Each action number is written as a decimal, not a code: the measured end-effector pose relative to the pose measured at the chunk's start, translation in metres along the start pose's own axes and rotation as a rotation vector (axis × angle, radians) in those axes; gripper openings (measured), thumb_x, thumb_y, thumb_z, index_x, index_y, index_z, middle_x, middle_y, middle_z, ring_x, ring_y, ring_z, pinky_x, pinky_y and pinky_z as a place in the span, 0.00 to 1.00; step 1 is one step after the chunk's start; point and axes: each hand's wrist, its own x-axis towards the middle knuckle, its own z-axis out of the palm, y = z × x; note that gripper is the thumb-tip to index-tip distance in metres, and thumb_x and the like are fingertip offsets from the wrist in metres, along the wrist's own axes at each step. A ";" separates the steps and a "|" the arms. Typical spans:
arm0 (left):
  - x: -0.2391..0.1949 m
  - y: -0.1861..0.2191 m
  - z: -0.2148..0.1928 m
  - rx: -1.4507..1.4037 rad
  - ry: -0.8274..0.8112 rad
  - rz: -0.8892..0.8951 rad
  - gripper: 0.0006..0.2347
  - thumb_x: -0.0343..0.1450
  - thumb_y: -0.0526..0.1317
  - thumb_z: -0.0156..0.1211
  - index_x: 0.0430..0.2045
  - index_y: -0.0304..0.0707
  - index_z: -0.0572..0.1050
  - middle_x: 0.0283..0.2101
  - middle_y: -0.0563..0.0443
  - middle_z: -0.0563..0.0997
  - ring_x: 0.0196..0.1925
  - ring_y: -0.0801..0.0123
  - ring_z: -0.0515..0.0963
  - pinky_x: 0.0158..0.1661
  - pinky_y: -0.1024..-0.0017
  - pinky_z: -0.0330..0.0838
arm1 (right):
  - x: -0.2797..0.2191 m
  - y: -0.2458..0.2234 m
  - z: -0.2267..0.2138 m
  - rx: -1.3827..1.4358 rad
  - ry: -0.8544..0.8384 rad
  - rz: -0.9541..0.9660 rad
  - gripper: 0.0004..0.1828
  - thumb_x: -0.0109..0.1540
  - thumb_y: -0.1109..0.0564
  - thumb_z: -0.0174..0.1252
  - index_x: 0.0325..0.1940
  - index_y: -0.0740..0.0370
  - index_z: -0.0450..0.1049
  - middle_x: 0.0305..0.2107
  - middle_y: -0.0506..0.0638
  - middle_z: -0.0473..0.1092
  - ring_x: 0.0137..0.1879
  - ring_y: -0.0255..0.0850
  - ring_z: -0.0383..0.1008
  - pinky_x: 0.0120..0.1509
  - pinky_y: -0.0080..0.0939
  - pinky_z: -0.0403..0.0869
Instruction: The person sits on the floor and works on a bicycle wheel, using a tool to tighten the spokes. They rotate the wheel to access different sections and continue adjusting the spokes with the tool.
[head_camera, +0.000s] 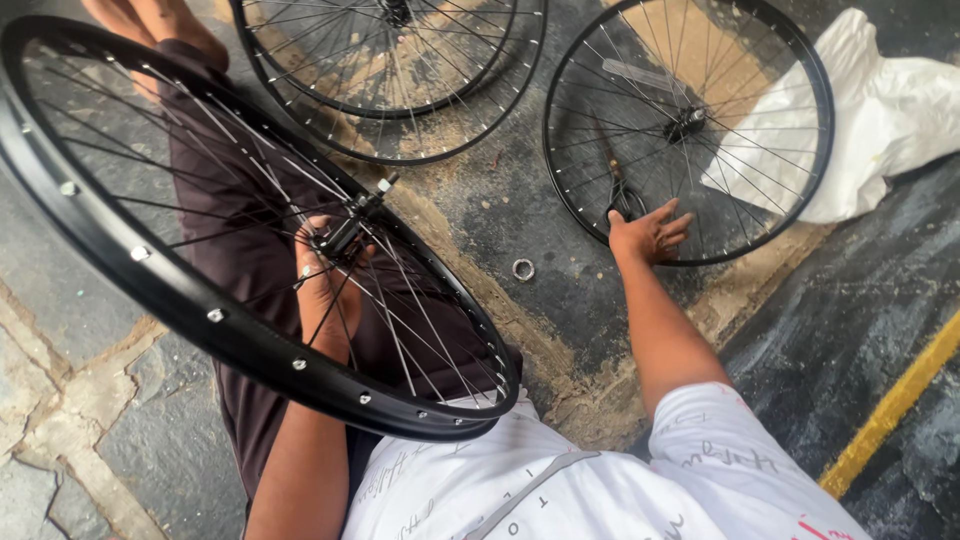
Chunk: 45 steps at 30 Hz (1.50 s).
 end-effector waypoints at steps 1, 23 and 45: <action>-0.001 0.000 0.000 0.003 -0.004 -0.002 0.22 0.76 0.55 0.60 0.58 0.46 0.65 0.52 0.53 0.75 0.56 0.63 0.77 0.57 0.58 0.74 | 0.005 0.002 0.000 -0.024 -0.080 0.050 0.67 0.50 0.35 0.75 0.77 0.57 0.38 0.74 0.66 0.41 0.77 0.63 0.41 0.73 0.70 0.51; 0.004 0.004 -0.002 0.026 0.092 -0.042 0.15 0.79 0.49 0.56 0.56 0.46 0.67 0.48 0.51 0.79 0.54 0.65 0.80 0.54 0.61 0.77 | 0.025 0.028 0.012 -0.010 -0.178 0.042 0.62 0.55 0.40 0.74 0.78 0.67 0.44 0.71 0.70 0.49 0.76 0.67 0.50 0.76 0.59 0.59; 0.009 -0.010 -0.017 0.067 0.128 -0.025 0.21 0.80 0.47 0.53 0.67 0.46 0.62 0.55 0.52 0.76 0.55 0.67 0.79 0.53 0.65 0.75 | -0.196 -0.067 -0.027 0.905 -0.518 -1.118 0.19 0.73 0.49 0.53 0.65 0.60 0.65 0.64 0.57 0.65 0.74 0.50 0.64 0.79 0.53 0.64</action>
